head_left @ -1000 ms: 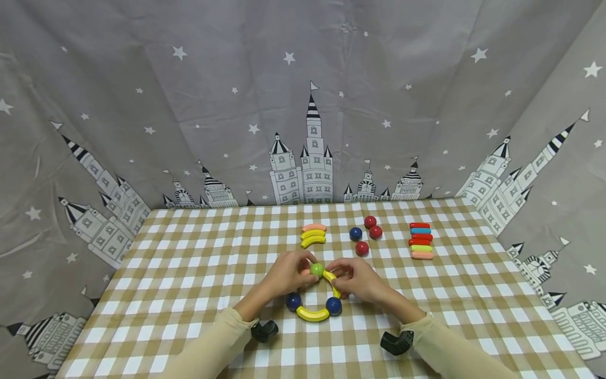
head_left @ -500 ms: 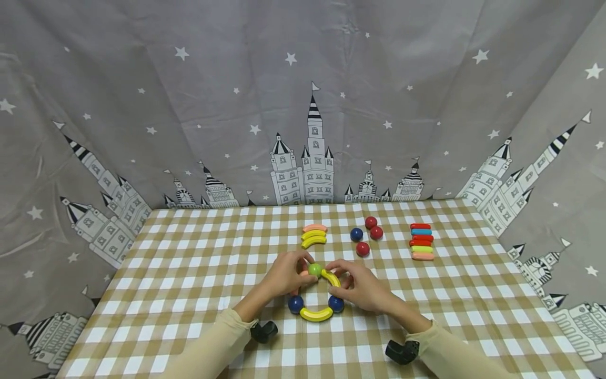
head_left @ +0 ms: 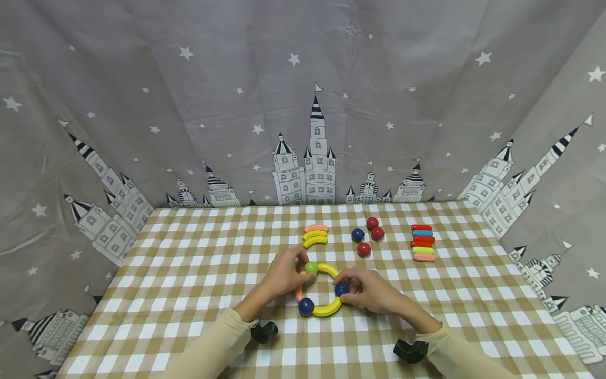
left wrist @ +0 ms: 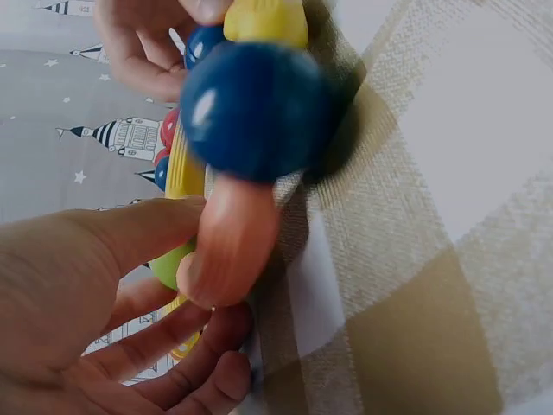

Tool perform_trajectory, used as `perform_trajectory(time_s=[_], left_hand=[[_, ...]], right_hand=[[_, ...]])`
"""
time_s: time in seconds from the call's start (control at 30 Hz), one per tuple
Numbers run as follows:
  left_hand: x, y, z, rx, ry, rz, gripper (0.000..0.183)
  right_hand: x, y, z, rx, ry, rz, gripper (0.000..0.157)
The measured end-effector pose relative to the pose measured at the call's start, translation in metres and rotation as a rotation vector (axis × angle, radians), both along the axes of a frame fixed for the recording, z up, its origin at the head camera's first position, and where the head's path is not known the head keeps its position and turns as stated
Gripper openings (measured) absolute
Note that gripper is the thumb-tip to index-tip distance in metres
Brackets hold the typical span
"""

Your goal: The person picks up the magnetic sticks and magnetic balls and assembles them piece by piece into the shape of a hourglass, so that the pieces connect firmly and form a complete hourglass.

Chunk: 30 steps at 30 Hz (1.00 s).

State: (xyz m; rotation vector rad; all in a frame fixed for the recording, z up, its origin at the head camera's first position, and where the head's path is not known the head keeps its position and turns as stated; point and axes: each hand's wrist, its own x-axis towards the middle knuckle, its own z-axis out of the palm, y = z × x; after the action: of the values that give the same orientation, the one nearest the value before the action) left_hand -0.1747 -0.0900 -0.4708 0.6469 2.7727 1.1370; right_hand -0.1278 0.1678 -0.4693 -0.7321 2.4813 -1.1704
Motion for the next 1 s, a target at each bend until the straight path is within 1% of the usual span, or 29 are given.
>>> perform_trajectory(time_s=[0.07, 0.17, 0.33, 0.43, 0.57, 0.7, 0.8, 1.0], left_hand=[[0.0, 0.0, 0.0, 0.019, 0.012, 0.01, 0.031], [0.0, 0.001, 0.0, 0.044, 0.012, 0.001, 0.029], [0.002, -0.002, 0.0, 0.085, -0.006, -0.016, 0.025], [0.004, -0.005, -0.002, 0.105, -0.036, -0.02, 0.022], [0.007, -0.009, -0.003, 0.123, -0.07, -0.031, 0.021], [0.008, -0.01, -0.004, 0.125, -0.09, -0.029, 0.021], [0.008, -0.011, -0.003, 0.12, -0.11, -0.024, 0.022], [0.01, -0.014, -0.003, 0.095, -0.122, -0.034, 0.022]], right_hand=[[-0.004, 0.005, 0.0, -0.005, -0.013, -0.028, 0.028], [-0.009, 0.009, 0.0, -0.014, -0.029, -0.073, 0.027], [-0.016, 0.009, -0.001, 0.0, -0.058, -0.176, 0.029], [-0.02, 0.01, -0.002, -0.01, -0.051, -0.211, 0.03], [-0.024, 0.013, -0.003, -0.032, -0.047, -0.214, 0.03], [-0.025, 0.013, -0.003, -0.041, -0.05, -0.206, 0.03], [-0.025, 0.012, -0.002, -0.047, -0.054, -0.2, 0.03], [-0.024, 0.013, -0.002, -0.039, -0.05, -0.187, 0.031]])
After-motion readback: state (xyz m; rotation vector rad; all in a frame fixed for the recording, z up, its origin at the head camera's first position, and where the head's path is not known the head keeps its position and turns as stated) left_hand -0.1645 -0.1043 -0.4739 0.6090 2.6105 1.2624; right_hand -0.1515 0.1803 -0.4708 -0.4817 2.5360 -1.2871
